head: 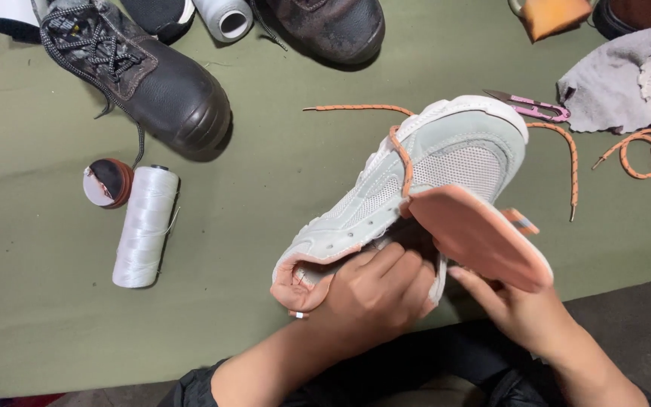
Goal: Repairing a sneaker by stitching the sole and upper together using an awl and thread.
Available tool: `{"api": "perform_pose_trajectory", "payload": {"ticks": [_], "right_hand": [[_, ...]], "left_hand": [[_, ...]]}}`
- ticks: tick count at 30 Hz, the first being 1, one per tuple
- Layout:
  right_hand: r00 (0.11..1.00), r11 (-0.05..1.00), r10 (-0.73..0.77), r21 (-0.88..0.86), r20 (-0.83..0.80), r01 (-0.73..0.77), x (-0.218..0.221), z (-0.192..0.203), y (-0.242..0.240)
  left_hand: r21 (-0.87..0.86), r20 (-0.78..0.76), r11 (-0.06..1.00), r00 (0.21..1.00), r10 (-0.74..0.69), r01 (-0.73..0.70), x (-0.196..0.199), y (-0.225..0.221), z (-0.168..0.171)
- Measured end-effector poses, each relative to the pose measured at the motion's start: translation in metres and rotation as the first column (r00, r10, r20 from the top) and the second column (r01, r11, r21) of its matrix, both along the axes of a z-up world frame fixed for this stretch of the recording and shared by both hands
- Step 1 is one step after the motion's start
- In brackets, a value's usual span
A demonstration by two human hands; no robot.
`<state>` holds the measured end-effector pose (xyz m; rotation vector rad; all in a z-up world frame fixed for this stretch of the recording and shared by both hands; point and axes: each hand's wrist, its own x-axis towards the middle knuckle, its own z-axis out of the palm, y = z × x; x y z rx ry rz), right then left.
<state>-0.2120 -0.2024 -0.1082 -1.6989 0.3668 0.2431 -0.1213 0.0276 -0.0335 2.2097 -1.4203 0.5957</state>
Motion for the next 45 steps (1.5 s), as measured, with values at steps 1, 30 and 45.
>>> {"api": "perform_pose_trajectory", "payload": {"ticks": [1,30,45], "right_hand": [[0.928,0.784,0.205,-0.620,0.312,0.035,-0.005,-0.009,-0.002],[0.810,0.687,0.372,-0.721,0.453,0.088,0.006,-0.039,0.012],[0.823,0.628,0.280,-0.743,0.494,0.232,0.016,-0.038,0.031]], "left_hand": [[-0.030,-0.049,1.000,0.999,-0.009,0.008,0.000,-0.001,-0.005],[0.022,0.188,0.982,0.965,0.182,-0.189,0.002,-0.012,-0.029],[0.032,0.117,0.791,0.789,0.604,-0.610,-0.013,-0.042,-0.052]]}}
